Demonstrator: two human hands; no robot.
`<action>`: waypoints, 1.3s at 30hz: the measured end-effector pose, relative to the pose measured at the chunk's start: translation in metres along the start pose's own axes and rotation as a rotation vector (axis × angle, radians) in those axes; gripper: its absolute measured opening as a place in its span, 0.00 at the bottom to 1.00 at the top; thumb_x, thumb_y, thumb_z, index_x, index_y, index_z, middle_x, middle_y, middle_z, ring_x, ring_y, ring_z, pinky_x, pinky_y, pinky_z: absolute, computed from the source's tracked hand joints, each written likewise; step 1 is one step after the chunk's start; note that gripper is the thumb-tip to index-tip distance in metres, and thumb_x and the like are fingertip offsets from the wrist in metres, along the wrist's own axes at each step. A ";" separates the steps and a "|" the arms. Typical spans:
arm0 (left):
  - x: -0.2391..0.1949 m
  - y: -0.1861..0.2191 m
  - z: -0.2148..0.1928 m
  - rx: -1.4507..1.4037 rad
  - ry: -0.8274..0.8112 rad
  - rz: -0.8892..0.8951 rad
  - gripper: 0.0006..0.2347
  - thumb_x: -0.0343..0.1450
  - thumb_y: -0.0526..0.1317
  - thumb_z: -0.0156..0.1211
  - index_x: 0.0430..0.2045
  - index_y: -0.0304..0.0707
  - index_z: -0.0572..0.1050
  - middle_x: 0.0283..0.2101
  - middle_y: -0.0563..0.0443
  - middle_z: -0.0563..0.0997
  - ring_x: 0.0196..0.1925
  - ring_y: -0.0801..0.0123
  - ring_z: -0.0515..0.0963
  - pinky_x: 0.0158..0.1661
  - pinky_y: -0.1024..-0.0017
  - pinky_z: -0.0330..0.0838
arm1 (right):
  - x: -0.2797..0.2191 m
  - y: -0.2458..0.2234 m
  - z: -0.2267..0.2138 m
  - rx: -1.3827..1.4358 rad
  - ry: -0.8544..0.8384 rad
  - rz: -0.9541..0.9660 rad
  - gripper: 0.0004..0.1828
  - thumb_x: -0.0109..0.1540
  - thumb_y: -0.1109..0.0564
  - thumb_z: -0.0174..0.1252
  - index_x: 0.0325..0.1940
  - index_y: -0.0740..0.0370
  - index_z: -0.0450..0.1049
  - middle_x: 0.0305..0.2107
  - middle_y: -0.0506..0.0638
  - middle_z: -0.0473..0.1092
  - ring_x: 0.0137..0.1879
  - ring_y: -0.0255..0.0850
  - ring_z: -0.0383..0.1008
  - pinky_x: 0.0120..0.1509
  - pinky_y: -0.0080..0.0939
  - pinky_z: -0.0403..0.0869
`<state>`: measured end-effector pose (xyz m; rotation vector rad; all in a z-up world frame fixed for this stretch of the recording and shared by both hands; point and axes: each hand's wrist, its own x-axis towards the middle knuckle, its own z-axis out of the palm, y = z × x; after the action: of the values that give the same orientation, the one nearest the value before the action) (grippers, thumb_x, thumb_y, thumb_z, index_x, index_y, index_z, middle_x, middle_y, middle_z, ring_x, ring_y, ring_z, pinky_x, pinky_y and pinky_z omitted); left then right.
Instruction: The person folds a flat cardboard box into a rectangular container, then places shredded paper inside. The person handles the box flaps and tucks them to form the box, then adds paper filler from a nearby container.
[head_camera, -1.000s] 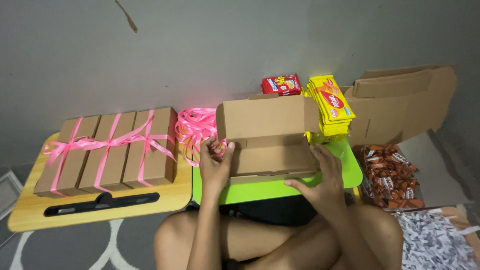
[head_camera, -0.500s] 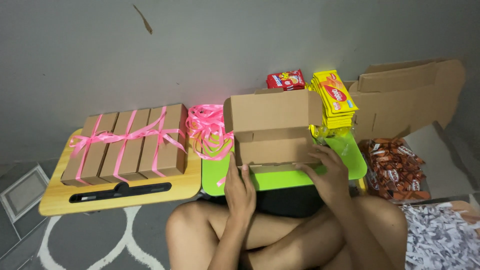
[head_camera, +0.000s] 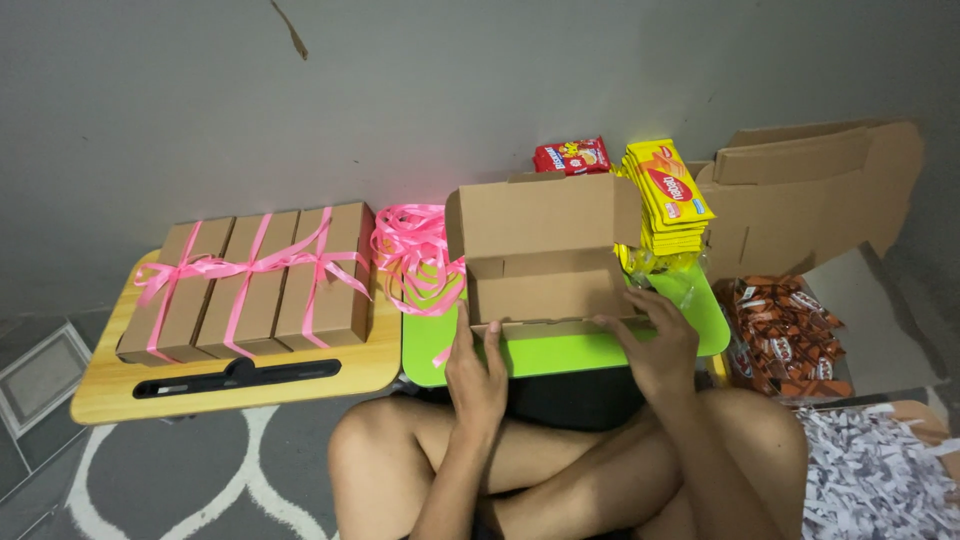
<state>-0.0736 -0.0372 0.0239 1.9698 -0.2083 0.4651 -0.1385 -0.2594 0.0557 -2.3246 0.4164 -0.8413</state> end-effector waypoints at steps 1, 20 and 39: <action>0.000 0.000 0.000 0.000 -0.002 -0.001 0.25 0.76 0.43 0.57 0.65 0.25 0.65 0.60 0.27 0.76 0.61 0.43 0.77 0.57 0.55 0.73 | -0.001 -0.003 0.000 -0.001 -0.001 0.002 0.26 0.57 0.43 0.75 0.51 0.61 0.81 0.49 0.50 0.76 0.54 0.48 0.79 0.57 0.42 0.79; 0.002 0.016 -0.008 -0.039 0.006 -0.001 0.30 0.71 0.44 0.68 0.64 0.21 0.65 0.59 0.23 0.75 0.61 0.38 0.76 0.59 0.52 0.72 | 0.000 -0.014 -0.004 0.013 0.058 0.023 0.31 0.54 0.44 0.77 0.51 0.69 0.79 0.48 0.57 0.75 0.47 0.51 0.80 0.46 0.43 0.81; -0.013 0.034 0.000 0.007 0.153 0.432 0.25 0.75 0.35 0.64 0.66 0.23 0.63 0.68 0.29 0.68 0.71 0.44 0.71 0.68 0.60 0.68 | 0.012 0.000 -0.058 0.067 0.320 -0.027 0.08 0.66 0.51 0.64 0.37 0.56 0.76 0.30 0.46 0.70 0.29 0.35 0.70 0.37 0.37 0.68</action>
<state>-0.0972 -0.0527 0.0473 1.8850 -0.5393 0.8925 -0.1673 -0.2912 0.0962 -2.1416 0.4833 -1.2279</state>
